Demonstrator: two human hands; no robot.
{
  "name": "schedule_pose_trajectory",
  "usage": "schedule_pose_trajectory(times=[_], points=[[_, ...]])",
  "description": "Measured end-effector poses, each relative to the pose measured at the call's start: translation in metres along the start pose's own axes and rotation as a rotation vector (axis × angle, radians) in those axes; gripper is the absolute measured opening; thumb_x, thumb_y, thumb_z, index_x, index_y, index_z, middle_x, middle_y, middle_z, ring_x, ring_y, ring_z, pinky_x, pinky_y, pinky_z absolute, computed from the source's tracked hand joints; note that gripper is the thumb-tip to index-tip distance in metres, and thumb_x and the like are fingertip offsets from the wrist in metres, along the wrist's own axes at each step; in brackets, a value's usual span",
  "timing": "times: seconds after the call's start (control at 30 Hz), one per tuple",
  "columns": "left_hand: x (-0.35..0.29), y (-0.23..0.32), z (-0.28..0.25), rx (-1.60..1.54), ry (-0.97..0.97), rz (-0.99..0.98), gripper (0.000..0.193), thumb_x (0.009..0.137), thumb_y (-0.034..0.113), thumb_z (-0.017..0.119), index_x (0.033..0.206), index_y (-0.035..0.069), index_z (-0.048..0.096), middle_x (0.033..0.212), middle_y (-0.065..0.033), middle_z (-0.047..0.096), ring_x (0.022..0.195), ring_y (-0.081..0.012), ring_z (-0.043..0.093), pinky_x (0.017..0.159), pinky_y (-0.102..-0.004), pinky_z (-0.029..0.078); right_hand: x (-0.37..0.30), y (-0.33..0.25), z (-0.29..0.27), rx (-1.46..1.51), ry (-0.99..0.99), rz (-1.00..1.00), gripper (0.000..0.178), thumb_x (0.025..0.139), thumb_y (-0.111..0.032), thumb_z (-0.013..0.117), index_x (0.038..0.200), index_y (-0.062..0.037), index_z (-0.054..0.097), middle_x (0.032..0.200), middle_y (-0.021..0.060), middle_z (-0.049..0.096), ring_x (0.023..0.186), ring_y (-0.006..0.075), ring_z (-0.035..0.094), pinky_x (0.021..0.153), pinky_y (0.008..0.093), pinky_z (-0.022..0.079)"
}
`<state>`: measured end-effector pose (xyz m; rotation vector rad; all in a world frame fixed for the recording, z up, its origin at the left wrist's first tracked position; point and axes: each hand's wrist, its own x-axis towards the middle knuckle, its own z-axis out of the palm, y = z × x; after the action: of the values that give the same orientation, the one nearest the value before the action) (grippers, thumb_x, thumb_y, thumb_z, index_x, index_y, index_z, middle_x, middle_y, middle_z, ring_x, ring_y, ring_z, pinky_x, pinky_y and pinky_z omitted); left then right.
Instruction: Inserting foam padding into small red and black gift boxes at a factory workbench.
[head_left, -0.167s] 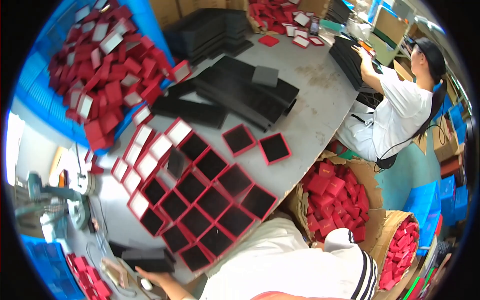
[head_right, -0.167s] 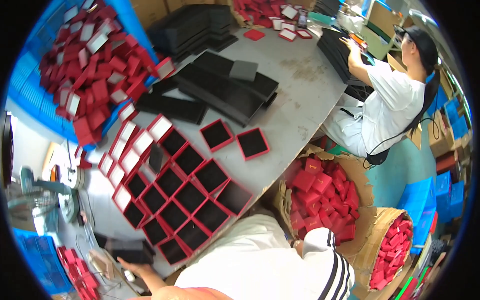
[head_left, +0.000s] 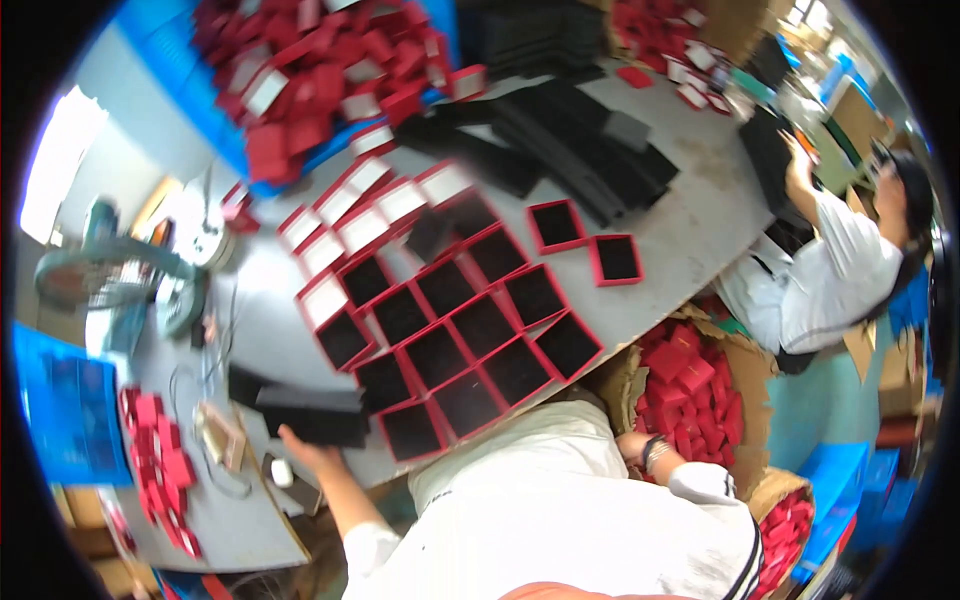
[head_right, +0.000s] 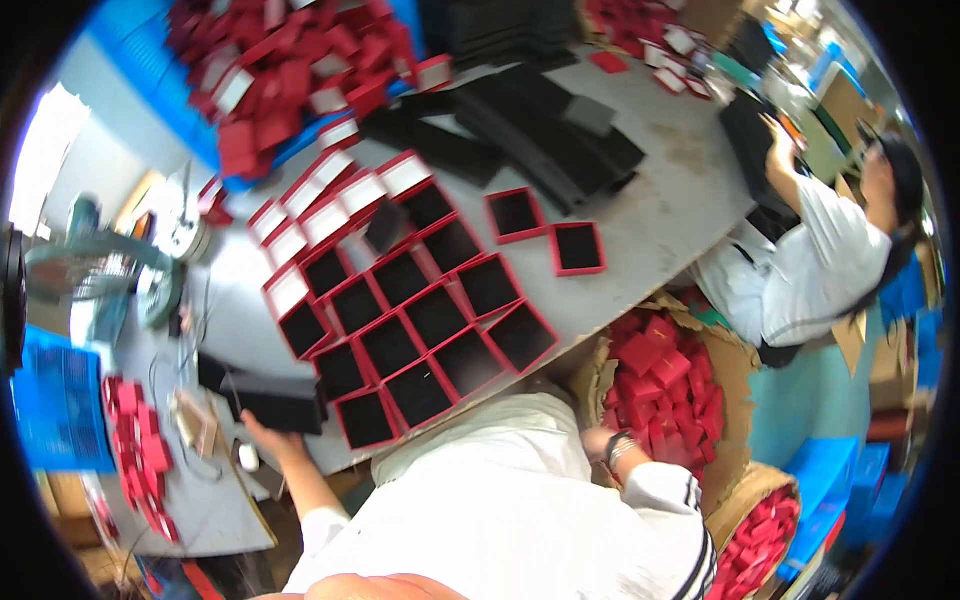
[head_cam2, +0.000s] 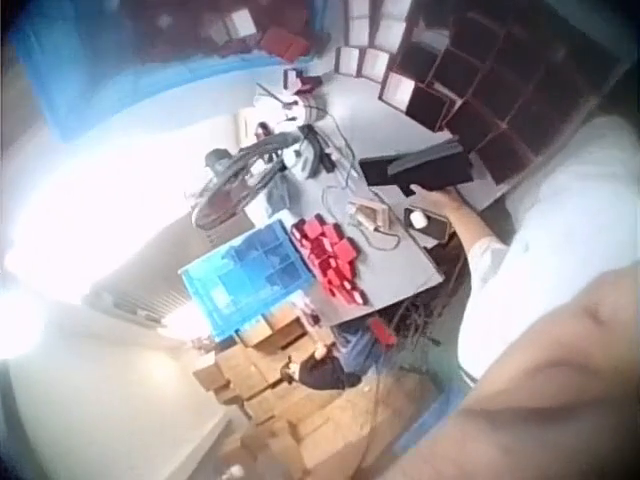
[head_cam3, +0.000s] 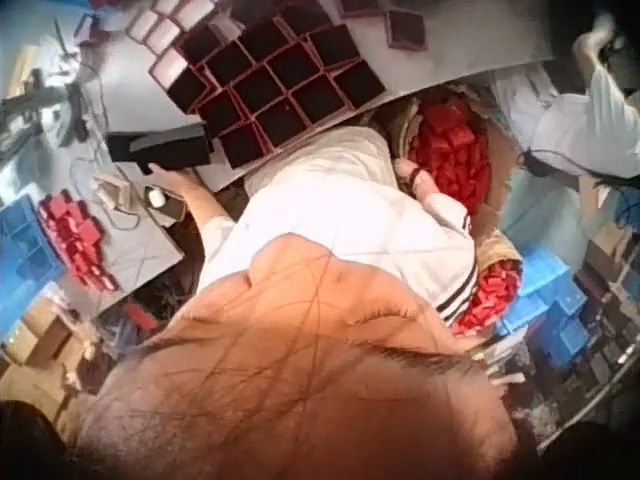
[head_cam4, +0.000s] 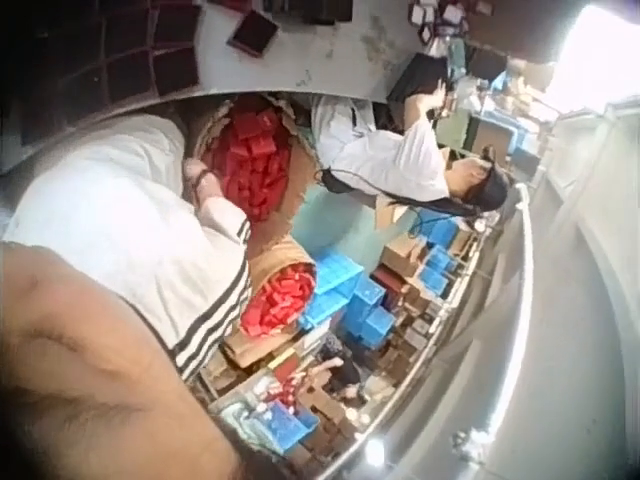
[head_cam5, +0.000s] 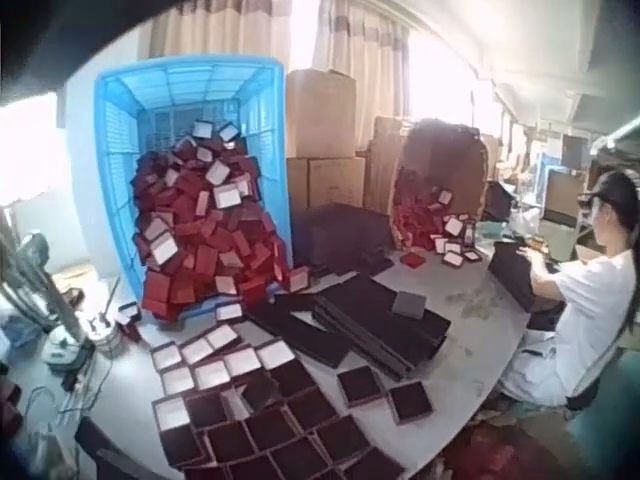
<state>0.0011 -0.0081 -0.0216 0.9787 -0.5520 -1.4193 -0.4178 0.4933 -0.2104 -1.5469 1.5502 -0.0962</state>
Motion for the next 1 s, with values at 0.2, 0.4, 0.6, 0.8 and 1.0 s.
schedule_pose_trajectory(times=[0.2,0.4,0.6,0.8,1.0], points=[[0.012,-0.013,-0.024,-0.079,-0.137,0.06,0.061,0.099,0.046,0.052,0.141,0.002,0.046,0.138,-0.0128,0.056,0.124,-0.0289,0.056,0.106,-0.0432,0.045,0.006,-0.189,-0.301,1.219,0.88,-0.137,0.025,0.099,-0.021,0.058,0.114,-0.0008,0.063,0.099,0.007,0.069,0.09,0.0145,0.064,0.084,0.0281,0.05],[0.003,-0.005,-0.015,0.033,-0.167,0.062,0.059,0.1,0.047,0.052,0.137,0.001,0.049,0.133,-0.0125,0.058,0.121,-0.0277,0.058,0.104,-0.0418,0.046,0.199,-0.249,-0.415,0.502,0.923,-0.188,0.029,0.095,-0.026,0.066,0.114,-0.0031,0.065,0.1,0.0065,0.07,0.092,0.0131,0.064,0.078,0.0281,0.051],[0.009,-0.016,-0.019,0.077,-0.087,0.124,0.054,0.099,0.041,0.056,0.134,0.0,0.05,0.127,-0.0127,0.061,0.114,-0.0269,0.062,0.1,-0.0407,0.049,0.326,-0.255,-0.44,-0.025,1.082,0.193,0.037,0.088,-0.035,0.067,0.119,-0.0141,0.067,0.116,0.0185,0.065,0.107,0.0376,0.062,0.094,0.0454,0.051],[0.004,-0.012,-0.017,0.102,-0.059,0.11,0.055,0.099,0.04,0.056,0.136,0.001,0.047,0.128,-0.0123,0.06,0.115,-0.0265,0.061,0.098,-0.0396,0.05,0.319,-0.274,-0.43,-0.162,0.974,0.236,0.057,0.077,-0.046,0.077,0.125,-0.0166,0.065,0.122,0.015,0.062,0.116,0.0341,0.056,0.097,0.0452,0.049],[0.005,-0.011,-0.016,0.105,-0.099,0.099,0.053,0.099,0.041,0.054,0.133,0.0,0.05,0.126,-0.0127,0.061,0.114,-0.0269,0.062,0.098,-0.0399,0.051,0.322,-0.282,-0.414,-0.429,0.84,0.234,0.079,0.069,-0.051,0.083,0.133,-0.0123,0.058,0.126,0.0166,0.059,0.119,0.0335,0.051,0.096,0.0443,0.048]])
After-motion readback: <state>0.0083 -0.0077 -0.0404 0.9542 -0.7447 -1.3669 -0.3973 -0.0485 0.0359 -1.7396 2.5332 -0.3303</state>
